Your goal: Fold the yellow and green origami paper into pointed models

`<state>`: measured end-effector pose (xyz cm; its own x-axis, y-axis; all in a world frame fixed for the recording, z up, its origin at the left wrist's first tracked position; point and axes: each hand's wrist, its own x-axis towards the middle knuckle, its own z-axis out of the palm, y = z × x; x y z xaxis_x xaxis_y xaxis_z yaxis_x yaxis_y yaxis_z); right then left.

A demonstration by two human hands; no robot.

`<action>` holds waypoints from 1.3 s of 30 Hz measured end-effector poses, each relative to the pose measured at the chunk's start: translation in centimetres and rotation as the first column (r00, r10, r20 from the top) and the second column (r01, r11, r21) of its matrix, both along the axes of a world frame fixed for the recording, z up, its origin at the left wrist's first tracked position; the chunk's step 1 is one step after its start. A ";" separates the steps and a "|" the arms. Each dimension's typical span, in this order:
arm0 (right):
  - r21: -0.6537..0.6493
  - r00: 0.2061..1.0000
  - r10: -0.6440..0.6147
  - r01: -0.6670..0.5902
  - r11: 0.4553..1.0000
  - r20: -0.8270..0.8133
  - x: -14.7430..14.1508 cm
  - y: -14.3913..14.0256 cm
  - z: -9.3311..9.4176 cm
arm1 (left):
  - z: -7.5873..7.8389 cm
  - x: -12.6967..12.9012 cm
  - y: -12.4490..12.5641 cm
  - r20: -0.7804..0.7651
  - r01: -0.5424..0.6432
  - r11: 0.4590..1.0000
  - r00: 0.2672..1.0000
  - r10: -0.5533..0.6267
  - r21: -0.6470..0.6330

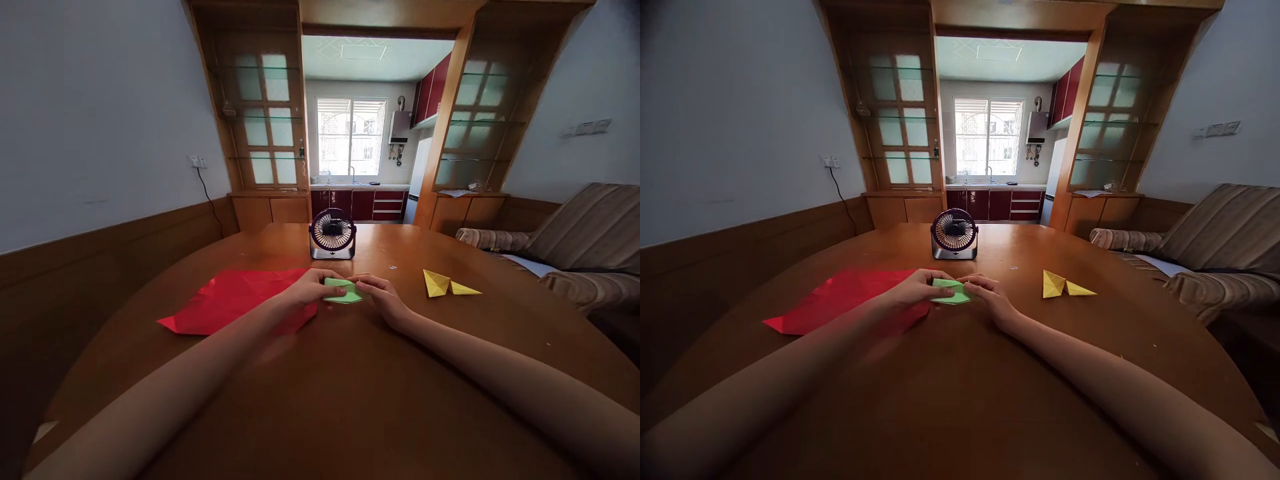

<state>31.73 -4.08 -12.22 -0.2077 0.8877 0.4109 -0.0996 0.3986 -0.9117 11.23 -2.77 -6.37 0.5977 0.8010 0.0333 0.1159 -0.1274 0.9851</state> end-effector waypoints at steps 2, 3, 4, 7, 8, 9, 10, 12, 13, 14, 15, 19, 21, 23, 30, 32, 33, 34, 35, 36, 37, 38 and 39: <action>-0.002 0.999 0.020 -0.020 1.000 -0.041 0.0 0.1 -0.1 | 0.3 -0.3 0.1 0.043 -0.029 0.999 0.999 0.030 -0.020; -0.005 0.997 0.021 -0.021 1.000 -0.075 0.0 0.0 -0.1 | 0.5 -0.5 0.2 0.048 -0.030 0.999 0.998 0.031 -0.032; -0.011 0.995 0.025 -0.026 1.000 -0.101 0.0 0.0 -0.1 | 0.5 -0.7 0.4 0.042 -0.019 0.999 0.999 0.020 -0.046; -0.023 0.992 0.100 -0.102 0.994 -0.074 0.0 -0.2 0.0 | 0.5 -1.3 0.9 0.002 0.053 0.994 0.999 -0.053 -0.098; -0.026 0.991 0.127 -0.128 0.991 -0.043 0.1 -0.2 0.0 | 0.5 -1.5 1.1 0.005 0.058 0.992 0.998 -0.058 -0.114; -0.030 0.990 0.140 -0.141 0.990 -0.017 0.1 -0.2 0.0 | 0.5 -1.6 1.2 0.016 0.046 0.991 0.999 -0.044 -0.124; -0.033 0.990 0.142 -0.142 0.989 -0.002 0.1 -0.2 0.0 | 0.5 -1.6 1.2 0.030 0.023 0.992 0.999 -0.020 -0.127; -0.036 0.993 0.119 -0.119 0.992 0.008 0.1 -0.2 -0.1 | 0.5 -1.7 1.3 0.042 -0.022 0.992 0.999 0.027 -0.126; -0.036 0.994 0.106 -0.105 0.994 0.008 0.1 -0.1 -0.1 | 0.5 -1.6 1.2 0.042 -0.037 0.992 0.998 0.042 -0.122; -0.035 0.995 0.098 -0.098 0.995 0.006 0.1 0.0 -0.2 | 0.5 -1.6 1.2 0.044 -0.049 0.992 0.998 0.054 -0.114; -0.029 0.996 0.092 -0.092 0.995 -0.001 0.1 0.1 -0.2 | 0.5 -1.5 1.2 0.049 -0.062 0.993 0.996 0.068 -0.105; -0.005 0.993 0.081 -0.082 0.997 -0.081 0.0 0.3 -0.2 | 0.0 -1.2 1.5 0.091 -0.130 0.989 0.986 0.136 -0.074; -0.014 0.990 0.103 -0.104 0.994 -0.098 0.0 0.2 -0.1 | -0.4 -1.0 1.6 0.090 -0.165 0.985 0.981 0.170 -0.060; -0.042 0.988 0.128 -0.132 0.990 -0.089 -0.1 -0.1 0.1 | -0.7 -0.8 1.7 0.076 -0.204 0.978 0.976 0.206 -0.043; -0.084 0.998 0.040 -0.044 0.996 -0.043 -0.4 -0.3 0.1 | -1.2 -0.4 1.6 0.157 -0.240 0.968 0.956 0.249 -0.075; -0.117 0.995 0.028 -0.039 0.992 -0.096 -0.3 -0.1 0.1 | -1.3 -0.4 1.8 0.169 -0.222 0.973 0.959 0.229 -0.058; -0.142 0.991 0.023 -0.042 0.989 -0.129 -0.3 0.0 0.1 | -1.3 -0.4 1.9 0.169 -0.224 0.974 0.959 0.226 -0.032; -0.163 0.986 0.020 -0.047 0.985 -0.164 -0.3 0.1 0.1 | -1.4 -0.4 2.1 0.164 -0.233 0.972 0.959 0.229 0.004; -0.180 0.980 0.016 -0.052 0.982 -0.197 -0.2 0.2 0.1 | -1.4 -0.4 2.3 0.157 -0.250 0.967 0.958 0.240 0.046; -0.191 0.974 0.010 -0.055 0.980 -0.226 -0.2 0.3 0.1 | -1.4 -0.4 2.4 0.150 -0.271 0.959 0.955 0.256 0.089; -0.195 0.968 0.002 -0.053 0.979 -0.250 -0.3 0.3 0.1 | -1.4 -0.4 2.5 0.144 -0.292 0.948 0.951 0.274 0.126; -0.193 0.964 -0.008 -0.046 0.980 -0.266 -0.3 0.4 0.0 | -1.4 -0.4 2.5 0.138 -0.309 0.938 0.947 0.289 0.157; -0.190 0.961 -0.020 -0.034 0.981 -0.276 -0.3 0.4 0.0 | -1.3 -0.3 2.4 0.129 -0.316 0.931 0.946 0.296 0.184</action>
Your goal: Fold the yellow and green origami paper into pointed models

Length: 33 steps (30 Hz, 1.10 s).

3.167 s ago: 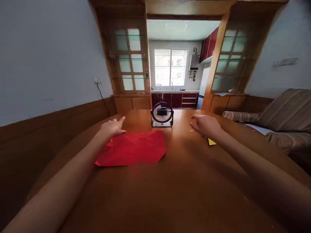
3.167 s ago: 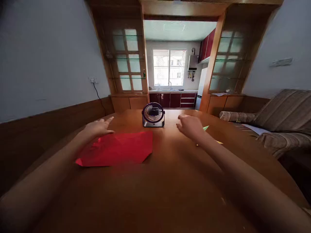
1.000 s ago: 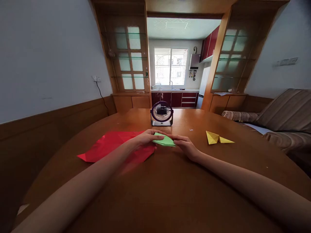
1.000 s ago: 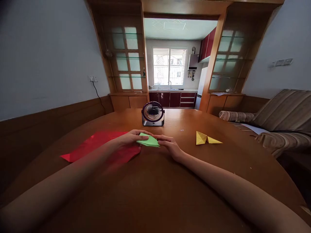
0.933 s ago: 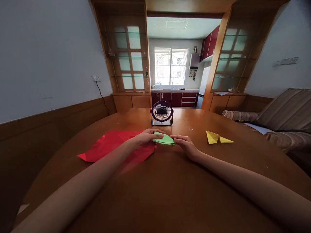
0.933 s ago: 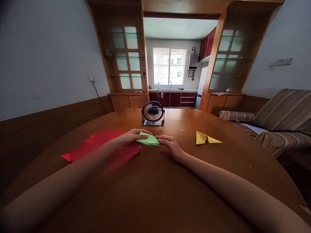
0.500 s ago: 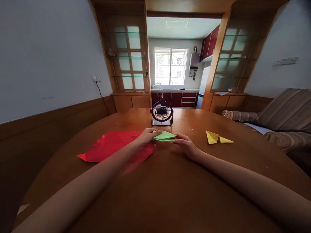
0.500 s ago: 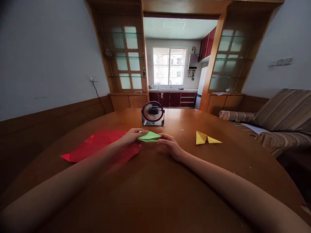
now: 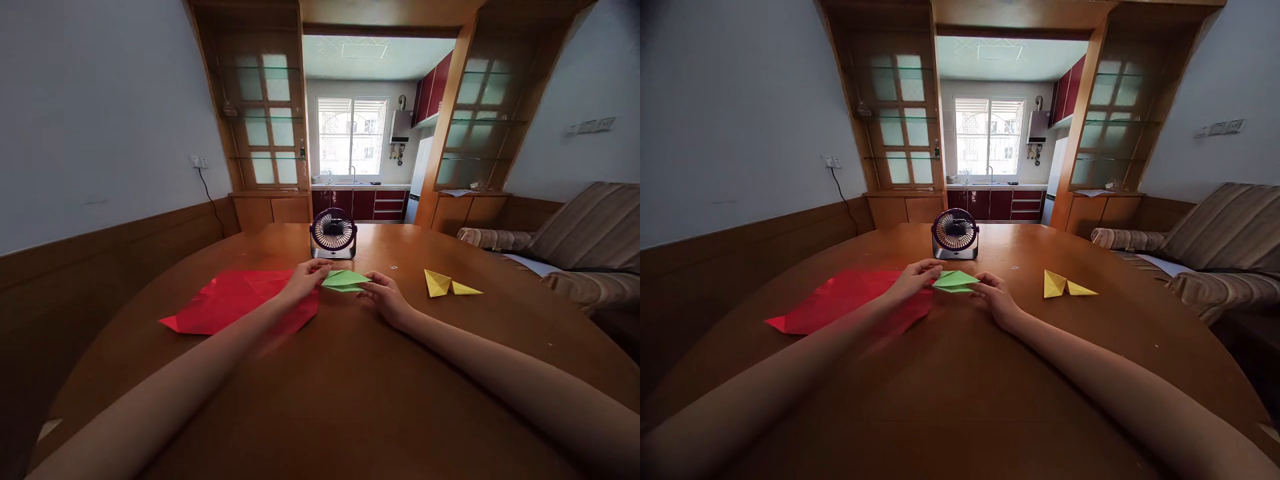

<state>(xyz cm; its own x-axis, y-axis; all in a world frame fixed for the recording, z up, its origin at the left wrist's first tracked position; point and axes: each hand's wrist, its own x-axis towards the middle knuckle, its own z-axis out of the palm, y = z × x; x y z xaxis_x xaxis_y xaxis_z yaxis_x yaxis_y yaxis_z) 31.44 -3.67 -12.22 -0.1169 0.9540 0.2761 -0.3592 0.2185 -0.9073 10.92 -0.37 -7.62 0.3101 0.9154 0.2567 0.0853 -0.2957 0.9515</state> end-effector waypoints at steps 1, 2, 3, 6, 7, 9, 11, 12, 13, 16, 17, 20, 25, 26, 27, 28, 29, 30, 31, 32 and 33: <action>0.004 1.000 -0.015 0.015 1.000 -0.005 0.0 0.0 0.0 | 0.1 0.1 -0.2 -0.020 0.000 1.000 1.000 0.001 0.027; 0.007 1.000 -0.029 0.029 1.000 -0.010 0.0 0.0 0.0 | 0.3 0.1 -0.5 -0.051 0.009 0.998 0.999 -0.006 0.064; 0.010 0.999 -0.039 0.039 0.999 -0.020 0.0 0.0 0.0 | 0.4 0.2 -0.9 -0.098 0.030 0.993 0.995 -0.019 0.111; -0.006 0.998 -0.016 0.016 1.000 -0.053 0.0 -0.2 0.2 | 0.6 0.3 -1.8 -0.263 0.130 0.958 0.963 -0.060 0.257; -0.017 0.998 0.001 -0.002 1.000 -0.062 0.0 -0.2 0.2 | 0.6 0.3 -2.0 -0.294 0.162 0.948 0.953 -0.078 0.273; -0.036 0.998 0.024 -0.027 0.999 -0.063 0.1 -0.3 0.4 | 0.5 0.2 -1.9 -0.315 0.196 0.945 0.943 -0.108 0.263; -0.042 0.999 0.025 -0.026 0.999 -0.033 0.2 -0.3 0.4 | 0.4 0.2 -1.5 -0.312 0.157 0.952 0.947 -0.071 0.261; -0.037 1.000 0.021 -0.022 0.999 -0.016 0.2 -0.3 0.5 | 0.4 0.2 -1.3 -0.307 0.127 0.957 0.951 -0.043 0.261; -0.031 1.000 0.017 -0.017 0.999 -0.004 0.2 -0.3 0.5 | 0.3 0.1 -1.1 -0.292 0.099 0.963 0.956 -0.022 0.251; -0.017 1.000 0.030 -0.030 0.999 -0.004 0.2 -0.2 0.4 | 0.2 0.2 -0.9 -0.196 0.079 0.986 0.979 -0.048 0.149; -0.008 0.999 0.046 -0.046 0.999 0.006 0.1 -0.2 0.3 | 0.2 0.2 -1.0 -0.166 0.092 0.990 0.983 -0.072 0.111; 0.047 0.989 0.103 -0.108 0.993 0.104 0.0 -0.3 0.3 | 0.0 0.5 -1.7 -0.157 0.133 0.989 0.980 -0.121 0.070; 0.047 0.979 0.149 -0.156 0.987 0.137 0.0 -0.2 0.1 | 0.1 0.9 -2.5 -0.116 0.189 0.981 0.975 -0.192 -0.038; 0.025 0.982 0.154 -0.157 0.987 0.106 0.1 -0.1 0.1 | 0.2 0.9 -2.5 -0.095 0.207 0.975 0.972 -0.215 -0.085; 0.002 0.984 0.162 -0.163 0.987 0.080 0.1 -0.1 0.0 | 0.3 0.8 -2.3 -0.072 0.226 0.965 0.969 -0.237 -0.131; -0.013 0.983 0.171 -0.171 0.985 0.063 0.2 0.0 0.0 | 0.3 0.7 -2.2 -0.048 0.245 0.954 0.965 -0.257 -0.175; -0.018 0.983 0.177 -0.177 0.984 0.056 0.2 0.0 0.0 | 0.4 0.5 -2.0 -0.020 0.265 0.939 0.961 -0.276 -0.218; -0.013 0.982 0.181 -0.180 0.983 0.056 0.2 -0.1 0.1 | 0.4 0.4 -1.8 0.009 0.282 0.925 0.957 -0.290 -0.256; -0.001 0.982 0.181 -0.181 0.984 0.055 0.1 -0.2 0.1 | 0.4 0.2 -1.7 0.039 0.295 0.912 0.954 -0.297 -0.284; 0.014 0.982 0.178 -0.179 0.984 0.057 0.1 -0.3 0.1 | 0.4 0.0 -1.5 0.066 0.304 0.903 0.952 -0.299 -0.303; 0.030 0.983 0.173 -0.175 0.984 0.064 0.1 -0.5 0.2 | 0.4 -0.1 -1.4 0.085 0.311 0.896 0.950 -0.300 -0.316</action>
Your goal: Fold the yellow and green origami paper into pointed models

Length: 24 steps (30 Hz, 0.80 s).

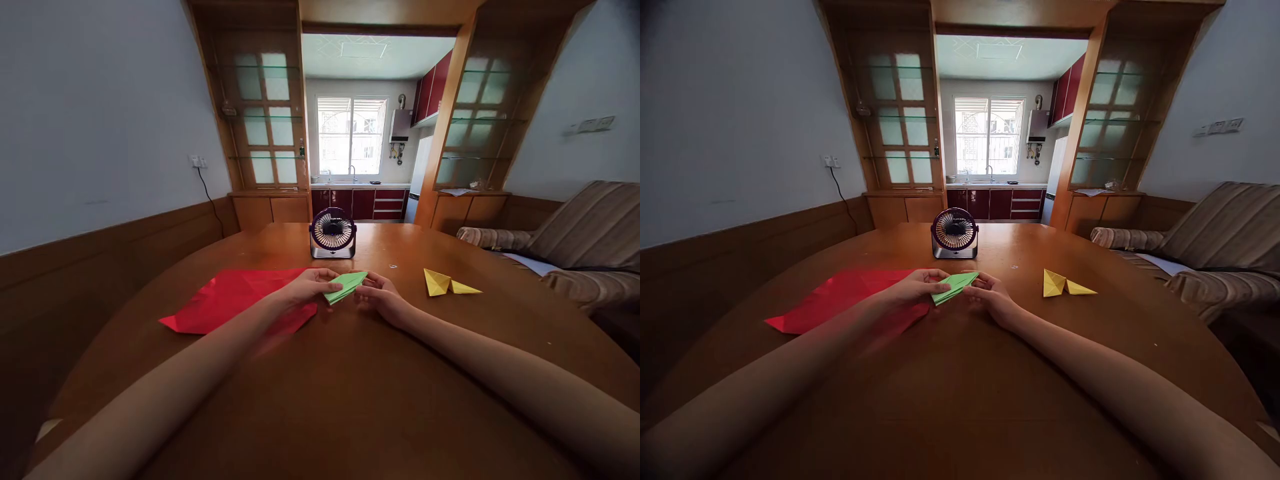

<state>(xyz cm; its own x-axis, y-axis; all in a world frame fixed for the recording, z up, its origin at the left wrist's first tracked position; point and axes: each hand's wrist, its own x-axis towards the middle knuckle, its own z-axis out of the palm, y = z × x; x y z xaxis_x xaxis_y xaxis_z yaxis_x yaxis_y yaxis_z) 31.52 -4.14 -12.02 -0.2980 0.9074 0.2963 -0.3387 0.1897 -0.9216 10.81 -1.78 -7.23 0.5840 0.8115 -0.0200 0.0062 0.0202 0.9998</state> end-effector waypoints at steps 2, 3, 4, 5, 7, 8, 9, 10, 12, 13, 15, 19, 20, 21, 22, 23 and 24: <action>0.030 1.000 -0.019 0.019 0.999 0.016 0.0 -0.2 0.0 | -0.1 -0.3 0.2 0.012 0.010 1.000 1.000 -0.010 -0.012; 0.038 0.999 -0.034 0.033 0.999 0.021 0.0 -0.2 0.0 | -0.1 -0.5 0.2 0.012 0.019 1.000 1.000 -0.018 -0.011; 0.041 0.998 -0.052 0.051 0.998 0.022 0.0 -0.1 0.0 | 0.0 -0.6 0.3 0.004 0.031 0.999 1.000 -0.031 -0.009; 0.038 0.997 -0.069 0.069 0.997 0.018 0.0 -0.1 -0.1 | 0.0 -0.8 0.3 -0.009 0.044 0.999 0.999 -0.044 -0.006; 0.033 0.996 -0.086 0.085 0.996 0.014 -0.1 0.0 -0.2 | 0.1 -1.0 0.3 -0.044 0.061 0.998 0.997 -0.060 0.002; 0.037 0.996 -0.082 0.081 0.996 0.022 -0.1 0.1 -0.3 | 0.2 -1.1 0.3 -0.057 0.061 0.998 0.997 -0.061 0.005; 0.046 0.996 -0.078 0.076 0.996 0.034 -0.1 0.1 -0.3 | 0.2 -1.2 0.3 -0.065 0.060 0.998 0.996 -0.059 0.009; 0.058 0.996 -0.077 0.074 0.996 0.048 -0.1 0.2 -0.3 | 0.2 -1.2 0.3 -0.070 0.061 0.998 0.996 -0.060 0.010; 0.074 0.994 -0.087 0.082 0.994 0.064 -0.1 0.2 -0.4 | 0.2 -1.2 0.3 -0.072 0.067 0.998 0.995 -0.066 0.010; 0.072 0.994 -0.093 0.089 0.993 0.059 -0.1 0.2 -0.4 | 0.2 -1.2 0.3 -0.071 0.073 0.997 0.995 -0.073 0.010; 0.052 0.995 -0.095 0.094 0.994 0.032 -0.1 0.3 -0.4 | 0.1 -1.3 0.3 -0.068 0.090 0.996 0.994 -0.089 0.011; 0.031 0.997 -0.079 0.079 0.996 0.009 0.0 0.5 -0.5 | 0.0 -1.4 0.4 -0.067 0.117 0.993 0.991 -0.116 0.004; 0.034 0.997 -0.080 0.079 0.996 0.013 0.0 0.5 -0.5 | 0.0 -1.5 0.4 -0.064 0.125 0.992 0.990 -0.125 0.002; 0.036 0.997 -0.081 0.080 0.996 0.017 0.0 0.5 -0.6 | 0.0 -1.5 0.3 -0.060 0.135 0.991 0.989 -0.135 0.000; 0.036 0.996 -0.083 0.082 0.996 0.020 0.0 0.6 -0.6 | 0.1 -1.5 0.3 -0.057 0.147 0.989 0.988 -0.147 -0.006; 0.036 0.996 -0.087 0.087 0.996 0.023 0.0 0.6 -0.6 | 0.2 -1.4 0.2 -0.054 0.155 0.988 0.986 -0.156 -0.017; 0.036 0.995 -0.095 0.094 0.995 0.024 0.0 0.7 -0.7 | 0.4 -1.3 0.1 -0.051 0.158 0.987 0.986 -0.159 -0.036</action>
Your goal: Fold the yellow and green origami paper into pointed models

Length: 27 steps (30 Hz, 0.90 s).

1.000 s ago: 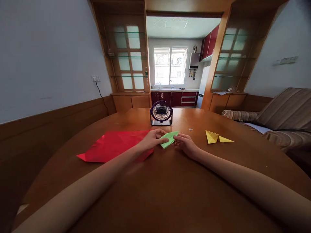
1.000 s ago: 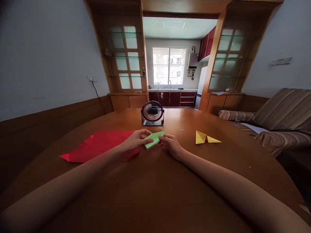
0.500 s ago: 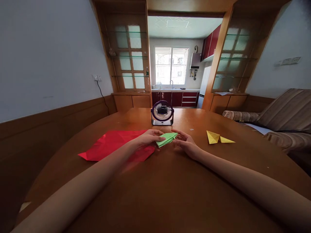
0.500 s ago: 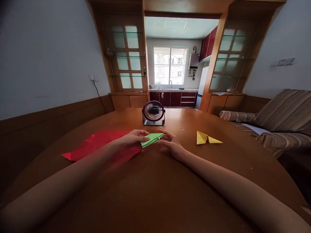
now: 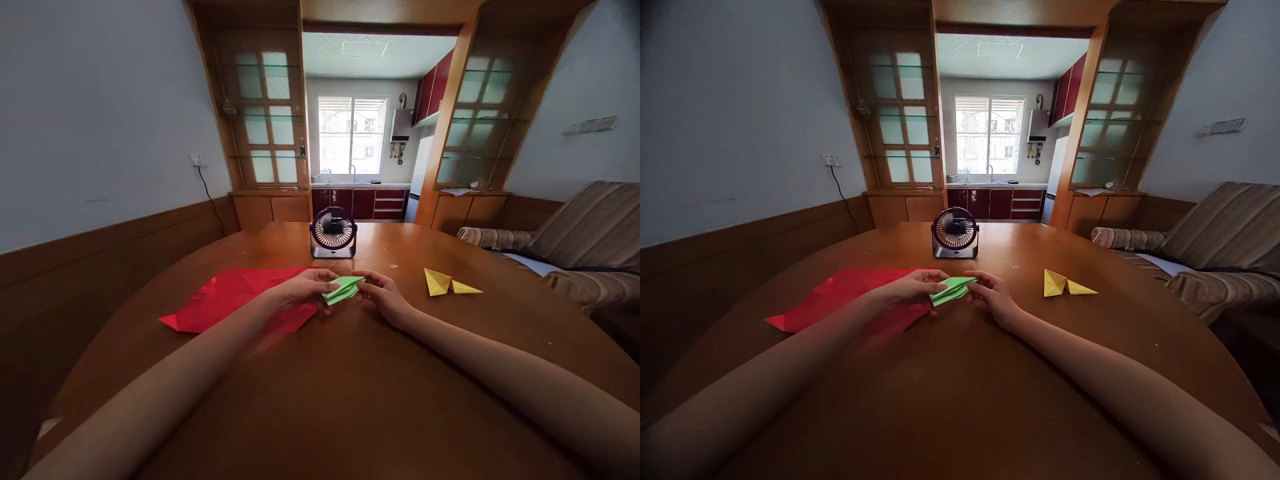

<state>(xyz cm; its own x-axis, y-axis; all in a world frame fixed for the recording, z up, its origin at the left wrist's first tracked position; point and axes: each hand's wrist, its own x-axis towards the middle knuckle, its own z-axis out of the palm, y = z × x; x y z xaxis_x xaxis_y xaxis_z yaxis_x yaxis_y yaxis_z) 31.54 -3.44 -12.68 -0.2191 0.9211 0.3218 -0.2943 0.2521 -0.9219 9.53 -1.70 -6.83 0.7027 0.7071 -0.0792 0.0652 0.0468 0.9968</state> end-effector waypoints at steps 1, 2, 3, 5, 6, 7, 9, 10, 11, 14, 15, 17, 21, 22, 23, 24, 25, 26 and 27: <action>0.000 1.000 -0.011 0.011 1.000 -0.001 0.0 0.1 0.0 | 0.2 0.2 -0.1 0.001 -0.004 1.000 1.000 0.004 -0.025; 0.001 1.000 -0.024 0.024 1.000 -0.005 0.1 0.1 -0.1 | 0.3 0.4 -0.3 0.004 -0.013 0.998 1.000 0.014 -0.055; 0.003 0.999 -0.039 0.039 0.999 -0.010 0.1 0.2 -0.1 | 0.4 0.6 -0.4 0.010 -0.022 0.996 1.000 0.023 -0.083; 0.009 0.997 -0.071 0.071 0.997 -0.017 0.2 0.3 -0.1 | 0.5 1.0 -0.5 0.032 -0.021 0.991 0.999 0.026 -0.135; 0.017 0.996 -0.087 0.087 0.996 -0.017 0.2 0.3 -0.1 | 0.5 1.1 -0.6 0.044 -0.011 0.987 0.999 0.019 -0.162; 0.027 0.994 -0.105 0.106 0.994 -0.015 0.3 0.3 -0.1 | 0.4 1.3 -0.7 0.057 0.003 0.982 0.998 0.008 -0.189; 0.053 0.990 -0.144 0.145 0.988 -0.009 0.3 0.4 -0.1 | 0.4 1.4 -0.8 0.082 0.038 0.972 0.996 -0.019 -0.232; 0.065 0.986 -0.164 0.164 0.984 -0.009 0.3 0.4 -0.1 | 0.4 1.5 -0.9 0.091 0.056 0.968 0.995 -0.035 -0.246; 0.075 0.983 -0.181 0.182 0.981 -0.009 0.3 0.4 -0.1 | 0.4 1.5 -1.1 0.097 0.076 0.965 0.994 -0.053 -0.252; 0.087 0.978 -0.211 0.210 0.974 -0.001 0.2 0.3 0.0 | 0.5 1.7 -1.7 0.106 0.130 0.962 0.989 -0.107 -0.241; 0.090 0.977 -0.215 0.214 0.973 0.006 0.2 0.3 0.1 | 0.5 1.7 -1.9 0.105 0.134 0.964 0.988 -0.112 -0.231; 0.093 0.975 -0.220 0.217 0.972 0.020 0.3 0.3 0.0 | 0.3 1.9 -2.1 0.095 0.109 0.973 0.991 -0.091 -0.204; 0.090 0.968 -0.245 0.239 0.967 0.056 0.4 0.4 -0.1 | -0.3 2.3 -2.1 0.056 0.011 0.987 0.998 -0.002 -0.159; 0.095 0.965 -0.256 0.250 0.964 0.064 0.4 0.5 -0.2 | -0.4 2.4 -2.1 0.046 -0.004 0.989 0.999 0.010 -0.150; 0.102 0.961 -0.268 0.261 0.960 0.066 0.4 0.5 -0.2 | -0.5 2.5 -2.1 0.035 -0.013 0.990 0.999 0.019 -0.143; 0.109 0.958 -0.279 0.272 0.956 0.064 0.4 0.5 -0.2 | -0.6 2.7 -2.2 0.025 -0.024 0.990 0.999 0.028 -0.140; 0.114 0.956 -0.288 0.281 0.953 0.056 0.3 0.6 -0.2 | -0.7 2.9 -2.3 0.018 -0.039 0.990 0.999 0.042 -0.136; 0.114 0.955 -0.291 0.284 0.952 0.050 0.3 0.5 -0.2 | -0.7 3.0 -2.4 0.012 -0.062 0.990 0.998 0.064 -0.130; 0.109 0.957 -0.286 0.280 0.954 0.044 0.3 0.5 -0.1 | -0.8 3.2 -2.5 0.011 -0.098 0.988 0.995 0.100 -0.115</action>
